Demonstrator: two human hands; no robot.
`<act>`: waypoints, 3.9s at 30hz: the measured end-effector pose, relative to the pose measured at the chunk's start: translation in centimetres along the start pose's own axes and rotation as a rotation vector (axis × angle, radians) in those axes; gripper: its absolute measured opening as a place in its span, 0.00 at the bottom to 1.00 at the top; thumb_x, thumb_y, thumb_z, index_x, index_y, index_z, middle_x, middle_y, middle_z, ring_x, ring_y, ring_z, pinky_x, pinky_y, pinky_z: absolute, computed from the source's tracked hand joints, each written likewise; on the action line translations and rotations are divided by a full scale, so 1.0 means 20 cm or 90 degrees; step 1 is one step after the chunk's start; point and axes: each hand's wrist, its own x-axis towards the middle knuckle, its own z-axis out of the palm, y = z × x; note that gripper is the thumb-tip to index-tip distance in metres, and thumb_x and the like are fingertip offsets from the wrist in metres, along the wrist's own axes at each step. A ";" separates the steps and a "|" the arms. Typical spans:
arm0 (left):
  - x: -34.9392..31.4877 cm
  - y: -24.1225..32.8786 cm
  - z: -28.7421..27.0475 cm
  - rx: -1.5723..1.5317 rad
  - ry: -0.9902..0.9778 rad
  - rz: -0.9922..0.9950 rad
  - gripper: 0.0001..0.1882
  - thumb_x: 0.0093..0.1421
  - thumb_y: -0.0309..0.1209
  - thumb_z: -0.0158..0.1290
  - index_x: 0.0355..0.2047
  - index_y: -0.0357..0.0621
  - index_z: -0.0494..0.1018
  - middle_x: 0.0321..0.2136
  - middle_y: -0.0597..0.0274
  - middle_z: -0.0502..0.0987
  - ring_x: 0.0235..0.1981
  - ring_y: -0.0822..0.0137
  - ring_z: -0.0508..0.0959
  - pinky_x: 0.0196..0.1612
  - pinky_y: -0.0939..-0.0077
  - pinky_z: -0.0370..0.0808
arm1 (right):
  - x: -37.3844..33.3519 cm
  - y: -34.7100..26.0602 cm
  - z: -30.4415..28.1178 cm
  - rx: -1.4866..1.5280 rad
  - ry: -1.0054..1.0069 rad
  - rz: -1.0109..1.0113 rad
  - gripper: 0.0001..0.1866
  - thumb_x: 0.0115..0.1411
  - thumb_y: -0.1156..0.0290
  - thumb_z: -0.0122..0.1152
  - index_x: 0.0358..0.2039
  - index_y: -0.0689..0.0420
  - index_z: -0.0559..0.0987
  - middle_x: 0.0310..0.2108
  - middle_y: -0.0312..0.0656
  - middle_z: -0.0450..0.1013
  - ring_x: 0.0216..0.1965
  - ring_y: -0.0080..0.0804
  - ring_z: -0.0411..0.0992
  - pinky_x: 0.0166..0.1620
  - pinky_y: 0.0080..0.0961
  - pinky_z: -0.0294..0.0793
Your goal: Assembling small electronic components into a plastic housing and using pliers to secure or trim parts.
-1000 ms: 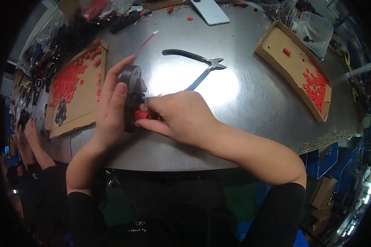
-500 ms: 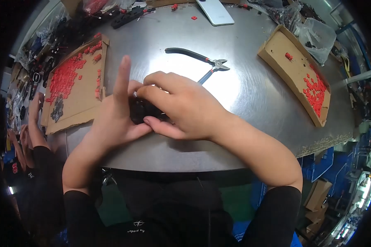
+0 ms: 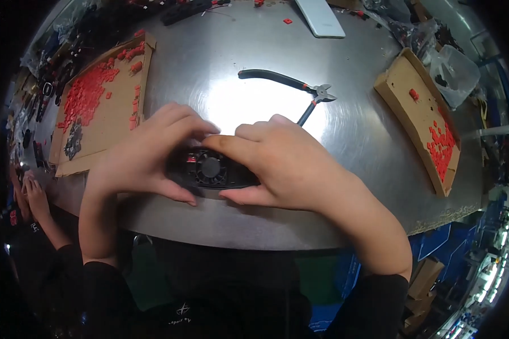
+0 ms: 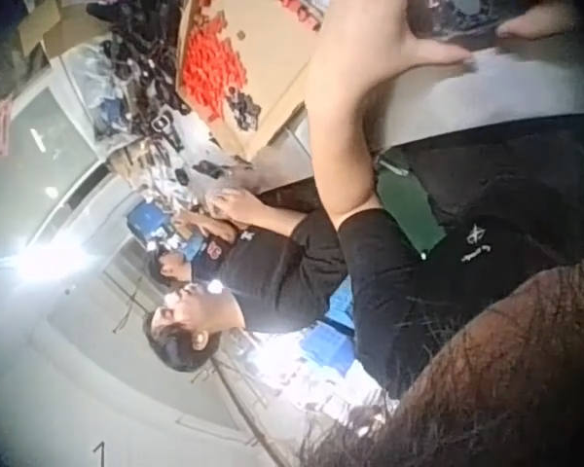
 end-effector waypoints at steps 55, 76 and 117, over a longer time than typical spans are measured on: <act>0.00 0.03 0.16 -0.689 0.322 -0.032 0.14 0.61 0.31 0.67 0.41 0.45 0.73 0.45 0.55 0.79 0.45 0.66 0.81 0.48 0.71 0.80 | -0.03 -0.05 0.03 0.216 0.262 -0.098 0.45 0.45 0.67 0.84 0.60 0.65 0.70 0.52 0.52 0.76 0.50 0.45 0.81 0.52 0.33 0.81; 0.06 -0.02 0.07 -0.906 0.257 -0.423 0.15 0.71 0.35 0.51 0.49 0.38 0.78 0.39 0.62 0.82 0.37 0.75 0.81 0.36 0.83 0.77 | 0.00 0.04 0.01 -0.003 0.140 0.122 0.35 0.49 0.59 0.80 0.54 0.60 0.75 0.44 0.52 0.81 0.42 0.49 0.83 0.45 0.35 0.84; 0.08 -0.19 0.28 0.074 0.257 0.099 0.36 0.57 0.64 0.59 0.45 0.40 0.75 0.46 0.49 0.75 0.55 0.47 0.71 0.61 0.52 0.64 | 0.07 0.02 -0.09 0.004 -0.083 0.211 0.36 0.45 0.63 0.80 0.54 0.64 0.77 0.44 0.50 0.81 0.45 0.41 0.82 0.49 0.31 0.79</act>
